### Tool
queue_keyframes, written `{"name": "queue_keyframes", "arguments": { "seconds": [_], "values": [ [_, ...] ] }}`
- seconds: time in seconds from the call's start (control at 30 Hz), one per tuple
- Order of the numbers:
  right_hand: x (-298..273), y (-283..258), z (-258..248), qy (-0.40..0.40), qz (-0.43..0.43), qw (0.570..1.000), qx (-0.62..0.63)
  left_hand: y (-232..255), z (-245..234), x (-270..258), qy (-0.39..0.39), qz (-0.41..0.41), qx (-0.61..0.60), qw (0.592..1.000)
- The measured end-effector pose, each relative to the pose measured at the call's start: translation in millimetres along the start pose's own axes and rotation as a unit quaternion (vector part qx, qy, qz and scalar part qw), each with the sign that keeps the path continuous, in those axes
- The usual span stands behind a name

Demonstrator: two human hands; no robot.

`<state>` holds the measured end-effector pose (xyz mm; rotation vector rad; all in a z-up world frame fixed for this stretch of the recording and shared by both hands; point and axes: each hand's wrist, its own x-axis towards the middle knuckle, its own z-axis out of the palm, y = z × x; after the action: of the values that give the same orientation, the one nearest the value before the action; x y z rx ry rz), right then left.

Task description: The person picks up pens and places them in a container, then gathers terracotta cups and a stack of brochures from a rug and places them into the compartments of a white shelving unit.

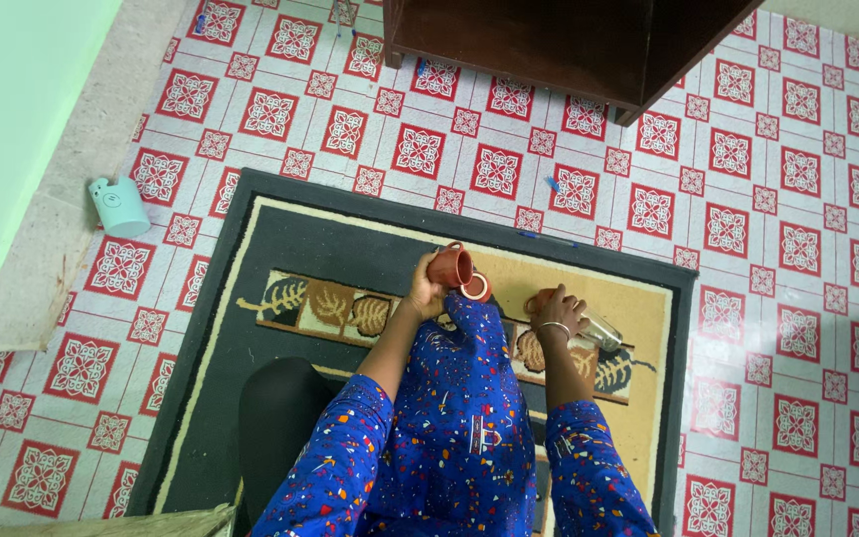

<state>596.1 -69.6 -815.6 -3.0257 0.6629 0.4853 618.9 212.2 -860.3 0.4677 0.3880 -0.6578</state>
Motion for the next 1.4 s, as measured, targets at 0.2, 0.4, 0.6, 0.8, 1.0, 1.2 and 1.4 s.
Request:
{"name": "queue_keyframes", "arguments": {
  "seconds": [0.2, 0.4, 0.6, 0.8, 1.0, 1.2, 1.4],
  "values": [
    [-23, -33, -33, -0.027, -0.03, 0.993, 0.107, 35, 36, -16, -0.005, 0.063, -0.058, 0.996],
    [-60, -101, -146, 0.195, -0.126, 0.875, 0.424, 111, 154, -124, 0.002, -0.005, -0.115, 0.993],
    [-127, -146, -309, 0.157, -0.179, 0.639, 0.731, 166, 279, -231, -0.01, 0.054, -0.135, 0.989],
    [-251, -161, -516, 0.108, -0.265, 0.602, 0.746, 214, 394, -322, -0.001, 0.022, -0.107, 0.994],
    [-325, -167, -645, 0.042, -0.293, 0.646, 0.704, 266, 480, -386, -0.007, 0.006, 0.0, 1.0],
    [-337, -185, -686, 0.111, -0.299, 0.649, 0.69, 294, 523, -398, 0.031, 0.024, 0.03, 0.999],
    [-303, -213, -712, 0.145, -0.246, 0.675, 0.68, 327, 537, -356, 0.098, 0.021, 0.032, 0.994]
  ]
}}
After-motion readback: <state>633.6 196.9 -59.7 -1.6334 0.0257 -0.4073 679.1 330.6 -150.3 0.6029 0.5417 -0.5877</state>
